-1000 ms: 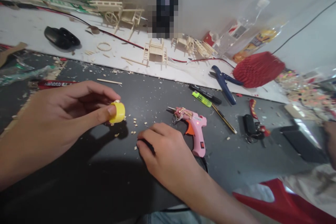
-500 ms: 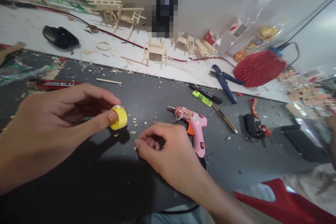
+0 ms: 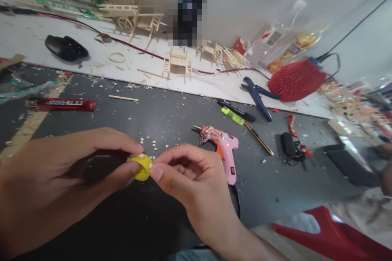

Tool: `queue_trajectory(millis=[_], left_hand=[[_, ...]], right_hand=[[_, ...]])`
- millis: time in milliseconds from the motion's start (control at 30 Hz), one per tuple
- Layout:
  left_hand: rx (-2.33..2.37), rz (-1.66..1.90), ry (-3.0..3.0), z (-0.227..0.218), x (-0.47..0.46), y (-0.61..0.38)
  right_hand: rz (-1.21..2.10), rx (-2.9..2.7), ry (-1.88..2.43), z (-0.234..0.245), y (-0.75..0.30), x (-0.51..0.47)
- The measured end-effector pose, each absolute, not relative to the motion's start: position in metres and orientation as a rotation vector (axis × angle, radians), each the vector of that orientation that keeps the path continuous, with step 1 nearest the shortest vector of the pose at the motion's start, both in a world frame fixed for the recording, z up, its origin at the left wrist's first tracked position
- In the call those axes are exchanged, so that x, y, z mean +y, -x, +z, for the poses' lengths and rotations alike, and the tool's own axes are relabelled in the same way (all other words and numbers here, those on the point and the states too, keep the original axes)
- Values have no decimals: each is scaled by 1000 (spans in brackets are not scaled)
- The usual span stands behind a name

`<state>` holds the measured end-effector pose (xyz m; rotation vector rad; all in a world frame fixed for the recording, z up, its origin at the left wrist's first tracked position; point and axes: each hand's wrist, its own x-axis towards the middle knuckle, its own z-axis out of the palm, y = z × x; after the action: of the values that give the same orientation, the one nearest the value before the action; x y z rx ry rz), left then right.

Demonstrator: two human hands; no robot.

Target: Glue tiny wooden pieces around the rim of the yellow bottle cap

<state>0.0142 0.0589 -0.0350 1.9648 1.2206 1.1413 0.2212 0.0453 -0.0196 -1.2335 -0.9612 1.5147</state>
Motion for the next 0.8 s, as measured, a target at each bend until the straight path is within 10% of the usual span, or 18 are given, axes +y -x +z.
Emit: queue_trajectory(millis=[800], left_hand=[[1122,1206,-2101,-41,54,-15]], right_hand=[[1571,-968,1150,-24,-220,47]])
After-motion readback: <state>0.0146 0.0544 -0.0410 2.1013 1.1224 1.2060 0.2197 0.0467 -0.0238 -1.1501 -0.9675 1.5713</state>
